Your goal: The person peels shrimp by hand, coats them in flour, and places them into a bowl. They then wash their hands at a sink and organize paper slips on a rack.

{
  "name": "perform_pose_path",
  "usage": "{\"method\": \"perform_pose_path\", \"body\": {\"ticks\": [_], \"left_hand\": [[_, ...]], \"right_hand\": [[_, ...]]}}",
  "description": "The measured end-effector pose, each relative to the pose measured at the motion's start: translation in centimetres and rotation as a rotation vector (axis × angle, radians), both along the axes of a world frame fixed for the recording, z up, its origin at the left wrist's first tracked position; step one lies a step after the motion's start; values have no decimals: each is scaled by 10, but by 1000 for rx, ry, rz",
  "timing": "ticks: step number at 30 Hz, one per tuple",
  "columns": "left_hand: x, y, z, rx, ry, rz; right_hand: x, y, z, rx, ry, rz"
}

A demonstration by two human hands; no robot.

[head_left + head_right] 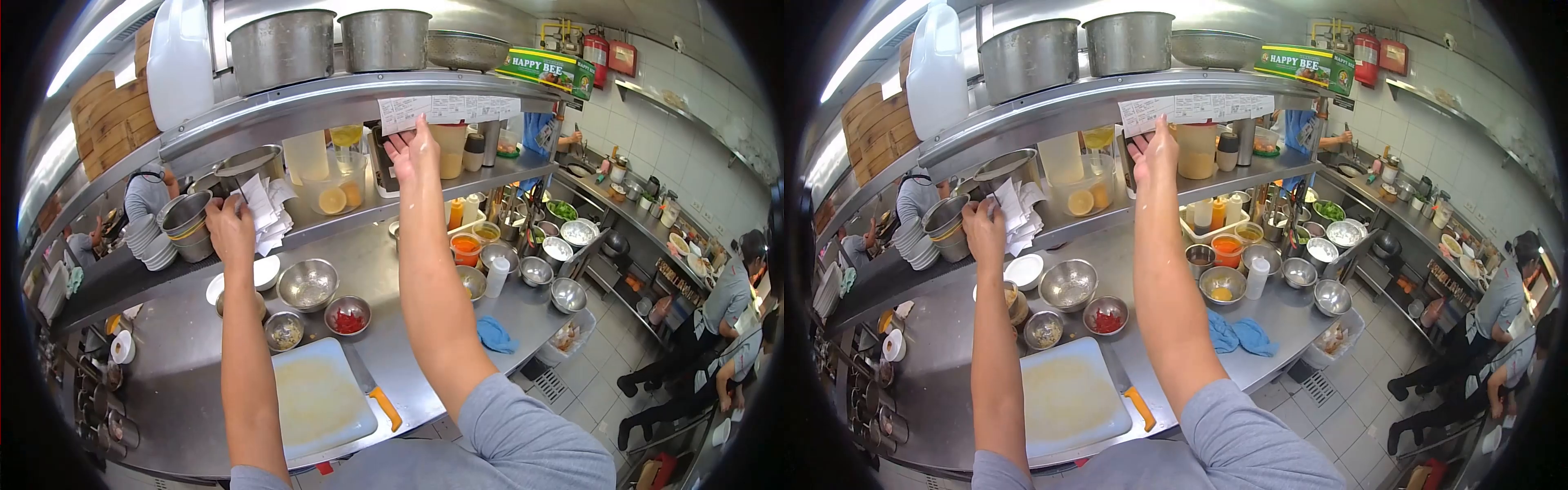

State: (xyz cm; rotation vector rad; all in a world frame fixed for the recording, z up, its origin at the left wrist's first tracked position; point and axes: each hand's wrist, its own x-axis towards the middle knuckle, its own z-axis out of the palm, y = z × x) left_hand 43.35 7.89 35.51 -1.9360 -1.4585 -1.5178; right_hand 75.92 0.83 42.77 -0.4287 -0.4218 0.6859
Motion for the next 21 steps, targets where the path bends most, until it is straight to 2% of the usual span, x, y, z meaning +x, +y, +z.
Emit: {"method": "perform_pose_path", "body": {"ticks": [2,4,6,8,9,11,12,13,14,15,18,21], "left_hand": [[-1,-9,-2,218,-37,74],[0,-18,0,238,-65,40],[0,-30,1,255,-95,22],[4,-42,6,348,-152,-175],[8,-47,9,325,-159,-382],[27,-76,17,12,-268,-666],[38,-73,9,-85,-327,-734],[44,-72,7,-331,-367,-816],[47,-99,15,-288,-445,-869],[46,-90,6,-164,-408,-828],[21,-66,-9,-219,-521,-814],[1,-49,-9,-249,-464,-800]], "right_hand": [[9,3,2,46,-23,148],[4,1,-2,28,-21,142],[-9,-1,-14,162,6,122],[-33,-6,-32,252,-21,239],[-56,-12,-40,263,-65,249],[-104,-26,-57,264,-109,288],[-127,-32,-68,227,-190,322],[-151,-33,-78,194,-269,364],[-167,-33,-87,188,-263,412],[-175,-34,-95,128,-389,426],[-168,-39,-96,-41,-675,454],[-166,-25,-84,-85,-560,467]]}}
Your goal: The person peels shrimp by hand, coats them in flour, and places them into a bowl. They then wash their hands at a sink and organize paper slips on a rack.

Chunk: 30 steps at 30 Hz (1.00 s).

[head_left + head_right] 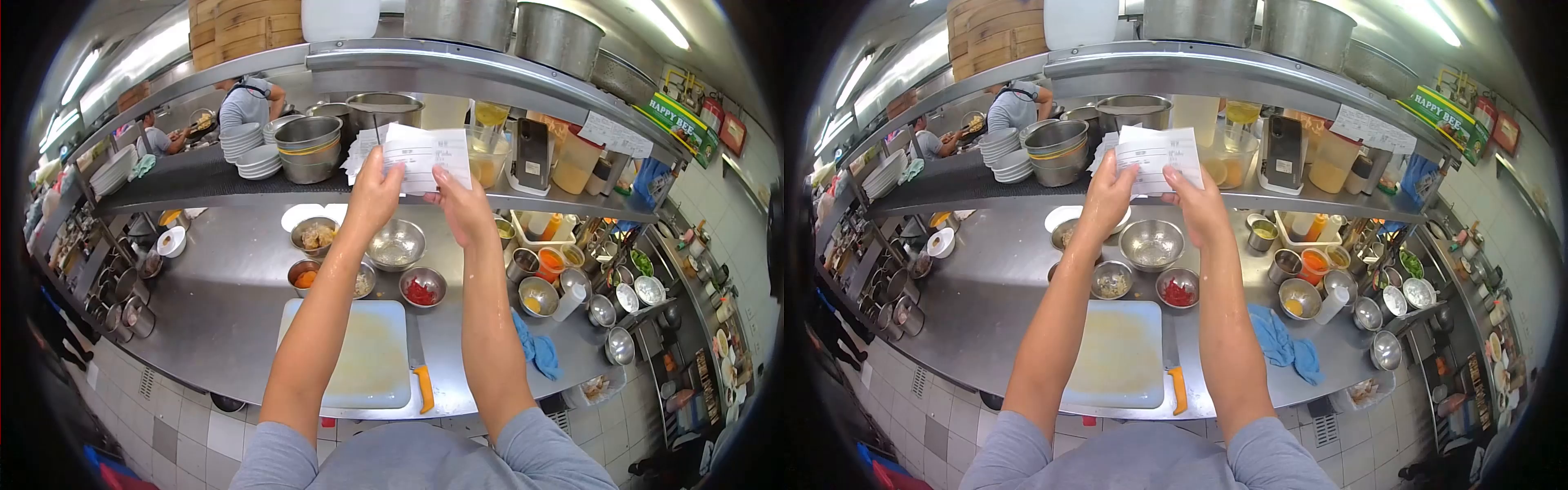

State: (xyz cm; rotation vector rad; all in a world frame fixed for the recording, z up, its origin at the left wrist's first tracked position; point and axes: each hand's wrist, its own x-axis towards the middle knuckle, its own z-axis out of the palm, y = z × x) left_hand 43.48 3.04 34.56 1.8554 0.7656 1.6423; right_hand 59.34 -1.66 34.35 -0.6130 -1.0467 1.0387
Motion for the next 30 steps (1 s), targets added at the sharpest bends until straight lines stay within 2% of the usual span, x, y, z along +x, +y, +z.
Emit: {"method": "perform_pose_path", "body": {"ticks": [2,4,5,7,9,11,12,13,15,19,21,22,26,28,29,30], "left_hand": [[-3,10,7,34,45,-8],[-3,23,15,77,-27,76],[-1,29,20,101,-63,116],[-8,33,30,108,-113,60],[-17,17,46,-277,-89,-167],[-15,21,42,-202,-109,-211],[-15,19,41,-218,-208,-258],[-16,19,41,-231,-310,-304],[-22,24,39,-211,-348,-337],[-27,32,35,-276,-343,-389],[-20,31,37,-255,-369,-325],[-17,29,39,-233,-396,-259],[-15,43,39,-51,-394,-144],[-20,38,50,-289,-295,-17],[-21,34,54,-289,-294,-17],[-22,28,59,-309,-334,-18]], "right_hand": [[-17,3,17,-33,-90,-72],[-29,13,27,-66,-176,-149],[-31,19,32,9,-199,-145],[-34,29,41,87,-223,-149],[-35,34,50,102,-322,-108],[-35,34,54,119,-390,-99],[-36,34,56,136,-460,-81],[-34,37,55,138,-461,-81],[-28,41,57,102,-173,-17],[-28,41,54,43,-124,2],[-37,46,51,65,-378,-56],[-42,42,51,31,-266,-38],[-50,40,56,6,-286,-83],[-47,55,55,172,-551,-294],[-45,63,57,171,-550,-295],[-45,68,62,147,-414,-271]]}}
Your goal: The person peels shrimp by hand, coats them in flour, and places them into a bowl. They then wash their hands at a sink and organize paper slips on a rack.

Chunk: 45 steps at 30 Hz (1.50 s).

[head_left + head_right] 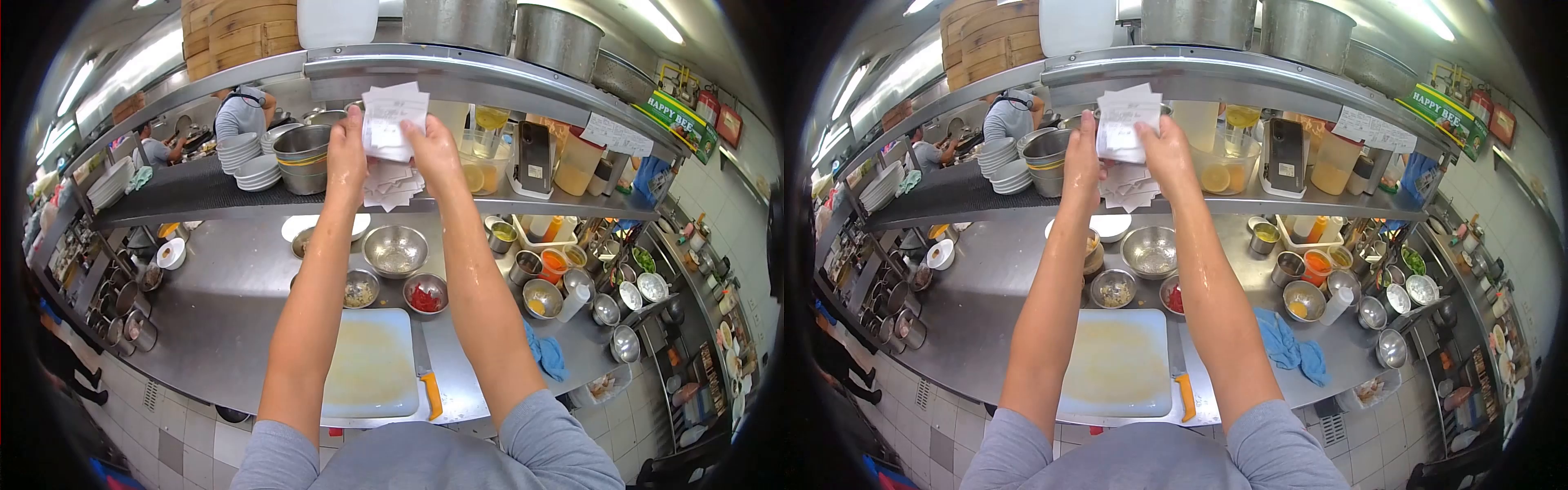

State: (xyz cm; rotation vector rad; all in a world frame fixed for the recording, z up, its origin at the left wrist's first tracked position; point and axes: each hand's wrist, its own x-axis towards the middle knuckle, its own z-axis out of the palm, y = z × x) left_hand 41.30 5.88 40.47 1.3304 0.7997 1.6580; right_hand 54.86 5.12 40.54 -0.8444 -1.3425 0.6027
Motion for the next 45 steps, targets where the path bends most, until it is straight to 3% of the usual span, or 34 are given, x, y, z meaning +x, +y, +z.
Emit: {"method": "perform_pose_path", "body": {"ticks": [1,3,5,7,9,11,13,20,26,29,31,32,34,35,37,39,45], "left_hand": [[1,-3,3,-20,-39,1],[-2,9,1,-48,-60,-81],[2,22,-3,-154,-69,-210],[7,28,-6,-76,-84,-254],[13,33,-7,-113,-63,-203],[20,28,-8,-37,-78,-133],[21,31,-7,-59,-76,-107],[23,45,-9,-101,-120,-41],[17,48,-14,-88,-154,-12],[14,51,-22,-63,-113,-51],[13,53,-30,116,201,221],[12,52,-33,118,203,224],[13,48,-41,243,581,555],[16,45,-44,301,770,719],[20,33,-42,232,776,703],[23,26,-43,258,797,707],[20,3,-59,510,692,778]], "right_hand": [[1,3,4,-11,137,29],[2,9,8,-16,111,17],[-2,17,9,-61,-186,-188],[0,21,14,-65,-305,-239],[-1,70,-2,-13,-229,-208],[-9,31,18,-85,-321,-346],[-11,41,14,3,-312,-371],[-26,46,12,-57,-248,-450],[-26,52,2,-97,-222,-344],[-25,32,-8,38,-235,-398],[-11,-1,-15,193,-272,-421],[4,-23,-18,236,-277,-379],[47,-73,-13,6,210,141],[74,-89,-12,13,333,89],[132,-105,-11,111,573,-11],[192,-103,-7,130,672,-122],[294,-86,7,-38,808,-113]]}}
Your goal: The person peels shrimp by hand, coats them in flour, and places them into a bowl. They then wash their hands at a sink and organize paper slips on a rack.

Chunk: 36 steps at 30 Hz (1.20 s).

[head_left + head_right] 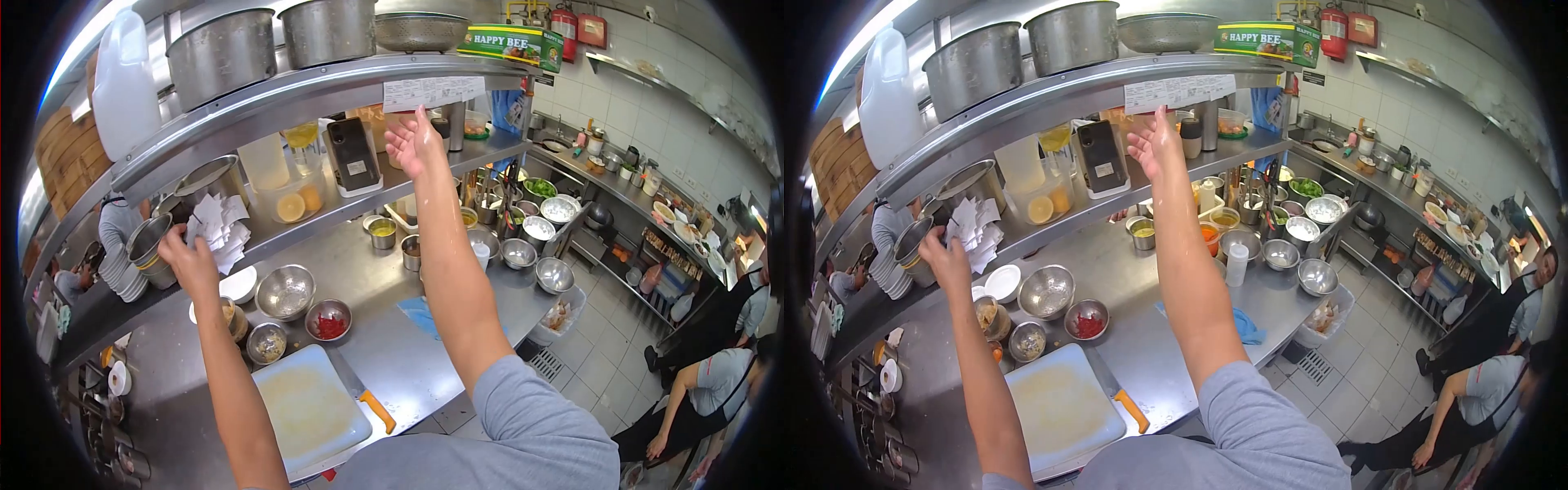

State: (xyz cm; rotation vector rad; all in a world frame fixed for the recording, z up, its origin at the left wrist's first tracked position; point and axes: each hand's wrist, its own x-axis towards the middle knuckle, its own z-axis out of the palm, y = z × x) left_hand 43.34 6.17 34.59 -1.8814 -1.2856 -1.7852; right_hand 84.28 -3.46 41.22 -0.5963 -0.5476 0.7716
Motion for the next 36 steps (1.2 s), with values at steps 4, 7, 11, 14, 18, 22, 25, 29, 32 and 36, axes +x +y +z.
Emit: {"method": "perform_pose_path", "body": {"ticks": [4,7,11,14,18,22,25,29,32,36], "left_hand": [[12,-43,5,253,-31,-32],[30,-78,14,164,-106,-162],[53,-98,20,-27,-156,-512],[63,-89,18,-105,-149,-687],[85,-101,23,-504,-331,-863],[74,-78,2,-567,-478,-897],[39,-63,-5,-430,-161,-893],[18,-45,-3,-553,-202,-906],[9,-13,8,-149,-557,-770],[-7,10,49,-537,-708,-616]], "right_hand": [[19,13,9,30,18,72],[26,31,8,194,118,32],[4,30,-3,239,186,-7],[-40,25,-29,264,73,48],[-162,-6,-62,276,-86,238],[-216,-10,-90,133,-408,376],[-214,-2,-96,76,-536,333],[-227,9,-78,39,-587,475],[-238,40,-60,102,-621,270],[-266,92,-37,215,-654,212]]}}
